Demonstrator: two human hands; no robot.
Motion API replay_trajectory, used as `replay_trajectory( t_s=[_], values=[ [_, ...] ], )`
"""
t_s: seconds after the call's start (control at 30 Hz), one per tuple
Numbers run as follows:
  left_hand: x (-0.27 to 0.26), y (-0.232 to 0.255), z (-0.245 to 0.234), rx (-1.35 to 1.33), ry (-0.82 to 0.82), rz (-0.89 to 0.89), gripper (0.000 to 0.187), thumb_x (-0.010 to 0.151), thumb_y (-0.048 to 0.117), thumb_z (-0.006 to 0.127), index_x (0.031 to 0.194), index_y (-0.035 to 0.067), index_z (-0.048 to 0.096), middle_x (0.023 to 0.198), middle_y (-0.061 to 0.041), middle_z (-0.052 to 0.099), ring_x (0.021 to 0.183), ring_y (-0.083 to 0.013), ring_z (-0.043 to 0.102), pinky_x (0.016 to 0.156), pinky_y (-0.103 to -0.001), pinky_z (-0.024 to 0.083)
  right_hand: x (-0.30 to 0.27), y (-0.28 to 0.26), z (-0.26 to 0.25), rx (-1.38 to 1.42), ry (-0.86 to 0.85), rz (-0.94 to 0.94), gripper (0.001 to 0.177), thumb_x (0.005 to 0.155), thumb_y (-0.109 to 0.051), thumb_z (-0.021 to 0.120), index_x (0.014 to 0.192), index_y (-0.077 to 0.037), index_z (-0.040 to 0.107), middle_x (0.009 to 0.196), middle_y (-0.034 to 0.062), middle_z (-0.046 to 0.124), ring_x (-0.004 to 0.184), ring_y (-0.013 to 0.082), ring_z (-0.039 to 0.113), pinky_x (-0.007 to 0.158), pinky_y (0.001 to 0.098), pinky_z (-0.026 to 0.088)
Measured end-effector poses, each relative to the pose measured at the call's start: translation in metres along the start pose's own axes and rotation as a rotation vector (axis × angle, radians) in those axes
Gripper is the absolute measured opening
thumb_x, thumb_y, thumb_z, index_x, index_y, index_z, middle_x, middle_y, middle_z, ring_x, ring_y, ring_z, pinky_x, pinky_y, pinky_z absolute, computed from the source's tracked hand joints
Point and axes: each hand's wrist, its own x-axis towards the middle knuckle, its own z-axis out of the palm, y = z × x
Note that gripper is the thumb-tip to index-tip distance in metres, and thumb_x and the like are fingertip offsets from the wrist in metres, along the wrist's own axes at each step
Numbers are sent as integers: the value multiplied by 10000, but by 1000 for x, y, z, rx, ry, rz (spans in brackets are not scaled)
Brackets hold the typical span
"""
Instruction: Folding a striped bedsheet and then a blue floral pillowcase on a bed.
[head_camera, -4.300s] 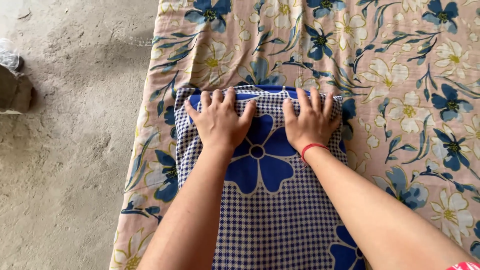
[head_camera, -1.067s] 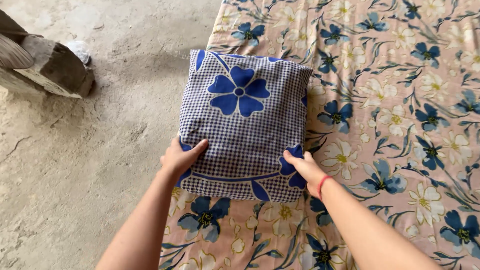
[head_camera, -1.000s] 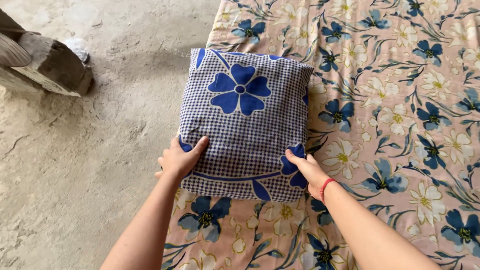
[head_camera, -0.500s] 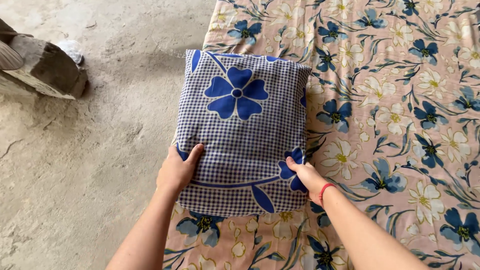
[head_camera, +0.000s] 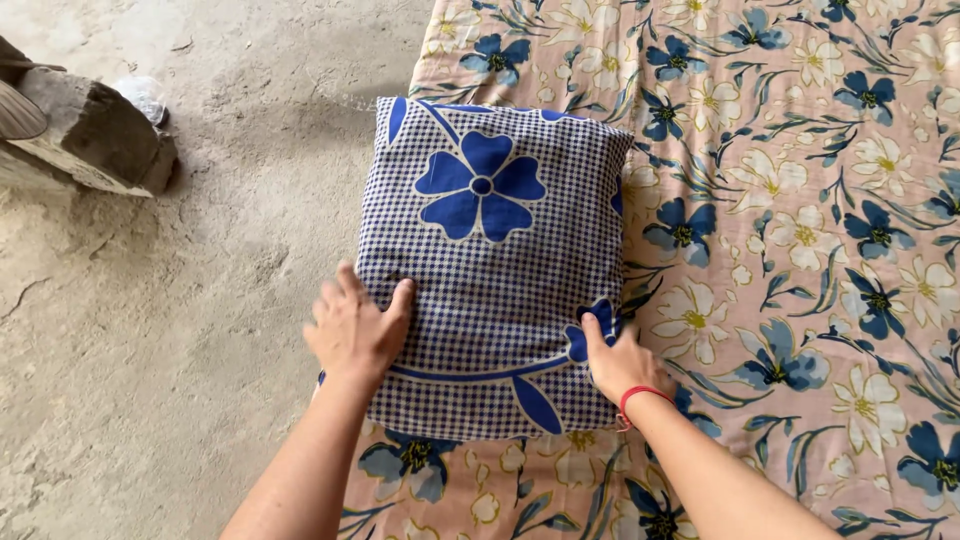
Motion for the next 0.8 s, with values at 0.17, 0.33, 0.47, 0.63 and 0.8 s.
replay_trajectory(
  t_s=[0.17, 0.33, 0.47, 0.63, 0.8],
  values=[
    [7, 30, 38, 22, 363, 475, 840, 949, 706, 404, 1615, 203, 310, 1657, -152, 310, 1530, -368, 232, 1175, -645, 186, 13, -14, 21, -196, 532, -632, 636, 979, -516, 329, 1527, -195, 374, 1631, 118, 325, 1493, 316, 325, 1167, 566, 269],
    [-2, 49, 47, 75, 323, 674, 794, 920, 721, 424, 1592, 324, 281, 1685, -47, 197, 1555, -312, 67, 1142, -724, -28, 11, -21, 42, -230, 417, -813, 630, 1031, -514, 259, 1618, -291, 218, 1710, 64, 113, 1547, 298, 108, 1215, 528, 74],
    [0, 48, 42, 65, 333, 704, 811, 907, 730, 424, 1593, 316, 300, 1685, -49, 197, 1557, -302, 72, 1143, -727, -35, 10, -20, 44, -211, 431, -727, 682, 1021, -549, 255, 1637, -277, 146, 1716, 35, 54, 1566, 273, 65, 1241, 481, 31],
    [11, 63, 33, 152, 283, 697, 836, 856, 742, 430, 1551, 292, 312, 1654, -59, 188, 1523, -324, 56, 1108, -727, -46, 10, -53, 38, -250, 585, -687, 698, 1057, -535, 248, 1635, -156, 148, 1701, 127, 45, 1559, 310, 43, 1210, 535, -1],
    [34, 78, 51, 91, 355, 803, 625, 1030, 563, 364, 1596, 297, 364, 1706, -43, 237, 1585, -303, 102, 1187, -725, -36, 20, -91, 41, -193, 375, -914, 652, 1060, -493, 207, 1644, -212, 135, 1725, 71, 56, 1581, 271, 38, 1255, 492, 7]
  ],
)
